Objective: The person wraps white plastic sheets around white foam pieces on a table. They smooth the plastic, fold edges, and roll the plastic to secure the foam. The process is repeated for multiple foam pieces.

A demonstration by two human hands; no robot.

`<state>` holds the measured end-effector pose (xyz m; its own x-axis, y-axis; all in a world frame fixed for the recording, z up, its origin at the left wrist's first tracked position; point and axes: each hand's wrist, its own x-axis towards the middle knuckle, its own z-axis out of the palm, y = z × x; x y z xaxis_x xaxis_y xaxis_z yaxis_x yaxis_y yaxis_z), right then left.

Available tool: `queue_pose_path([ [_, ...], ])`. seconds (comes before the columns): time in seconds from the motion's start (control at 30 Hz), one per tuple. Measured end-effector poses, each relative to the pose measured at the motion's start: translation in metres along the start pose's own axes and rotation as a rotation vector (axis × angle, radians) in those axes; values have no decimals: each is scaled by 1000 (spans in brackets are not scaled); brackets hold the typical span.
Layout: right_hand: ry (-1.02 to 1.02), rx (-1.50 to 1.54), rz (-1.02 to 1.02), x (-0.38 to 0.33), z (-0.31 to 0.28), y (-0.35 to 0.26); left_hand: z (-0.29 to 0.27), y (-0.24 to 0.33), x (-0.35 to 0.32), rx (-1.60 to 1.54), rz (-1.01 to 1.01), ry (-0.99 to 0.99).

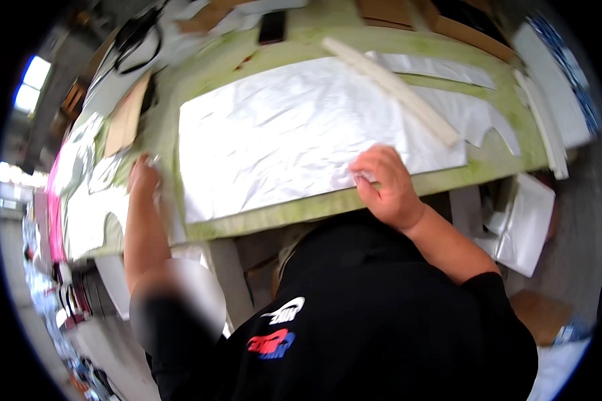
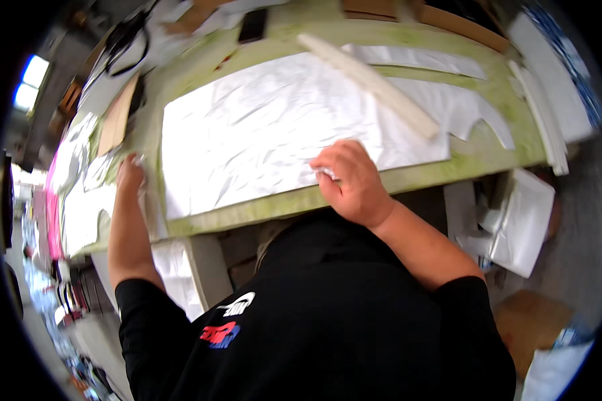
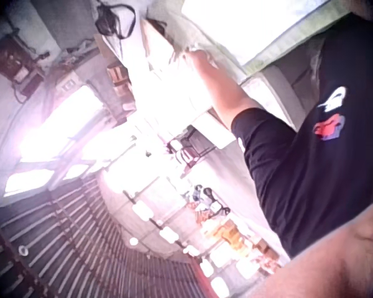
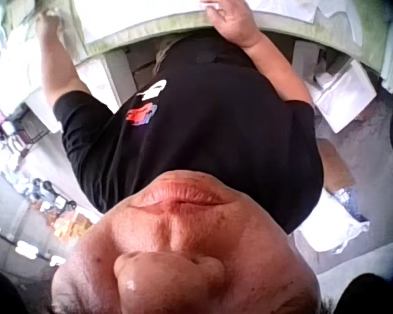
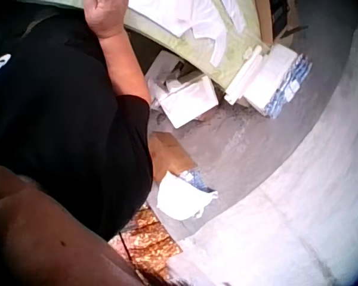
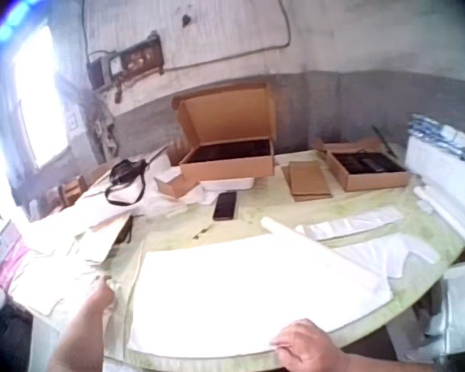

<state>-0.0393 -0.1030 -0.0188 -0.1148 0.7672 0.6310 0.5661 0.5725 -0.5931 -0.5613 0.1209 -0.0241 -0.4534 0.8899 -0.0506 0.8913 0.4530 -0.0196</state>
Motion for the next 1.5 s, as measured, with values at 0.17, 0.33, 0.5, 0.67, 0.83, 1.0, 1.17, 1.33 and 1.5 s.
queue_pose_path([
  [0.17,72,-772,116,8,-70,83,-6,-8,-6,48,-74,69],
  [0.33,-351,-619,615,12,-124,90,5,15,21,-263,340,257],
  [0.5,-504,-339,728,-8,-90,17,17,135,-74,-748,884,66],
  [0.67,-446,-164,733,-36,-76,-13,-16,274,-229,-818,1389,-68],
  [0.83,-422,-105,784,-41,-85,-19,0,344,-292,-402,1462,-96],
  [1.0,-57,-316,646,-66,-112,23,-29,368,-328,-239,1468,-30],
  [1.17,-198,-206,853,-50,-127,38,-32,424,-345,-345,1383,-514],
  [1.33,80,-747,279,-60,-147,82,-25,439,-357,-195,1409,-474],
  [1.5,51,-803,283,-55,-170,142,-24,437,-359,-181,1430,-472],
])
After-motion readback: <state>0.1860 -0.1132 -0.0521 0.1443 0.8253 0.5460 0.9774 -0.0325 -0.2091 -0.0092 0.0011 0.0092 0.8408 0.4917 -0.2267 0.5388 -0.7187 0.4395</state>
